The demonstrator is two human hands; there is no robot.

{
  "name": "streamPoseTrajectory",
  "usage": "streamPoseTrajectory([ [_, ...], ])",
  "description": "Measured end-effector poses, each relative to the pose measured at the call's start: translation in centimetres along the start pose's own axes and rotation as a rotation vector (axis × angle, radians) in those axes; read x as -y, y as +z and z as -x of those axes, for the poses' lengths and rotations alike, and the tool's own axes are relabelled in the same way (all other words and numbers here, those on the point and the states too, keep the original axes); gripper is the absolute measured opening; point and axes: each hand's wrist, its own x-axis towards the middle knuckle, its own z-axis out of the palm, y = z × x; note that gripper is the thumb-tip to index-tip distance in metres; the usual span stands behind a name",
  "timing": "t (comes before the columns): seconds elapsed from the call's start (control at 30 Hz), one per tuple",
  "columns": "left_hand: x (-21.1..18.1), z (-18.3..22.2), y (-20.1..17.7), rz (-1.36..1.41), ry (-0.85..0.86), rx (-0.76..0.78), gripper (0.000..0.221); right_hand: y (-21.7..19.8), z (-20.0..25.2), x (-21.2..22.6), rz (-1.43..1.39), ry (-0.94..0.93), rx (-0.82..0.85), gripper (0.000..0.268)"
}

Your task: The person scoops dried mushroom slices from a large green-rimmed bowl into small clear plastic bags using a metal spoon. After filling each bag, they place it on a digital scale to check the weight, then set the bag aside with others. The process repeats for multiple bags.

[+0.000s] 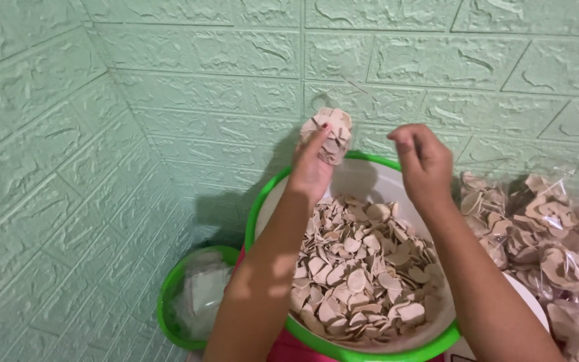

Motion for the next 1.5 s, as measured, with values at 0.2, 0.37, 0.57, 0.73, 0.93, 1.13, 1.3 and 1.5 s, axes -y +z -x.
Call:
streamPoseTrajectory([
  [0.2, 0.8, 2.0, 1.9, -0.047, 0.001, -0.019, 0.058, 0.1, -0.2, 2.7, -0.025, 0.234, 0.183, 0.048],
  [0.37, -0.1, 2.1, 3.1, -0.063, -0.065, 0.117, 0.077, 0.5, 0.0, 3.0, -0.216, 0.310, 0.163, 0.044],
  [0.57, -0.2, 3.1, 3.7, -0.099, -0.064, 0.251, 0.081, -0.3, -0.4, 2.4, -0.442, 0.418, 0.124, 0.028],
  [0.73, -1.7, 3.6, 3.1, -0.306, -0.127, 0.324, 0.079, -1.1, -0.5, 0.3, -0.452, 0.391, 0.116, 0.025],
  [0.93, -4.1, 5.8, 5.5, -0.663, -0.123, 0.362, 0.094, -1.4, -0.5, 0.1, -0.277, 0.356, 0.075, 0.019],
  [1.13, -3.6, 4.5, 4.1, -0.826, -0.157, 0.382, 0.099, -1.3, -0.2, 0.3, -0.052, 0.246, 0.131, 0.020],
  [1.3, -3.8, 5.3, 4.7, -0.805, -0.175, 0.416, 0.081, -1.2, -0.1, 0.0, -0.041, 0.222, 0.251, 0.030],
  [1.5, -3.0, 4.1, 3.5, -0.769, -0.133, 0.278, 0.070, -2.6, -0.5, 1.8, -0.169, 0.256, 0.165, 0.022],
])
